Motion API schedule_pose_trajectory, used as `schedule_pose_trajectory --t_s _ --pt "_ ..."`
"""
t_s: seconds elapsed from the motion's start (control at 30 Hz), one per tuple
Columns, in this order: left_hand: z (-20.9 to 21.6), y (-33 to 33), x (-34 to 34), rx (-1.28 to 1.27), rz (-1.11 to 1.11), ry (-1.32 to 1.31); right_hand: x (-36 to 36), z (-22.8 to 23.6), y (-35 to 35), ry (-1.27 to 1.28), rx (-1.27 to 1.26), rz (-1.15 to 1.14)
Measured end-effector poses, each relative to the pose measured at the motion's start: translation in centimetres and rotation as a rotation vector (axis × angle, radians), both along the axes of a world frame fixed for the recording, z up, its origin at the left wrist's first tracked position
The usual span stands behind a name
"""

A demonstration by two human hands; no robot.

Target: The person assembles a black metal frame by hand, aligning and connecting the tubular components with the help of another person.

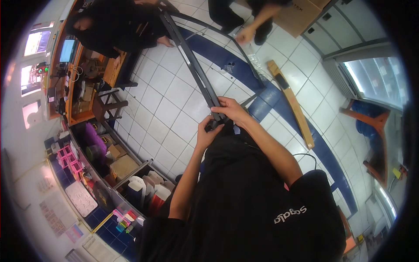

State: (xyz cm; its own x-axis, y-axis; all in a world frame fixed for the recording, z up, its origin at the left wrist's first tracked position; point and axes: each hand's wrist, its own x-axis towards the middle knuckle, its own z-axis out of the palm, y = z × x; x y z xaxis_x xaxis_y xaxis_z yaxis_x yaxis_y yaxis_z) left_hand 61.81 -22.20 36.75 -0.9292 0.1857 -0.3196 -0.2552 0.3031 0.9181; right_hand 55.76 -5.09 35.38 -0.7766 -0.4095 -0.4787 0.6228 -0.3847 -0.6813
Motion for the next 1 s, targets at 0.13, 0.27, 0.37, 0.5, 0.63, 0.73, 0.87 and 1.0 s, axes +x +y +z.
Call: schedule_pose_trajectory --t_s 0.13,0.27,0.37,0.5,0.63,0.73,0.87,1.0 --pt "0.7 0.4 -0.2 0.008 0.023 -0.027 -0.1 -0.2 0.0 0.007 0.008 0.007" --pt "-0.1 0.0 0.0 -0.013 0.017 0.006 -0.1 -0.3 -0.1 0.005 0.008 0.006" --pt "-0.7 -0.2 0.1 -0.013 0.019 0.037 -0.1 -0.4 -0.2 0.012 0.022 0.024" --pt "0.0 0.0 0.2 -0.023 0.024 0.000 -0.1 -0.5 -0.3 0.007 0.010 0.027" --pt "0.4 0.2 0.0 -0.003 0.029 0.037 -0.1 -0.4 -0.2 0.003 0.009 0.033" --pt "0.5 0.2 0.0 -0.010 0.045 0.000 -0.1 -0.1 -0.2 0.005 0.013 0.036" --pt "0.6 0.0 0.1 -0.018 0.058 -0.012 -0.2 0.3 -0.4 0.000 0.005 0.029" --pt "0.7 0.2 0.2 0.023 0.084 0.024 -0.3 0.5 -0.4 -0.031 0.005 0.025"
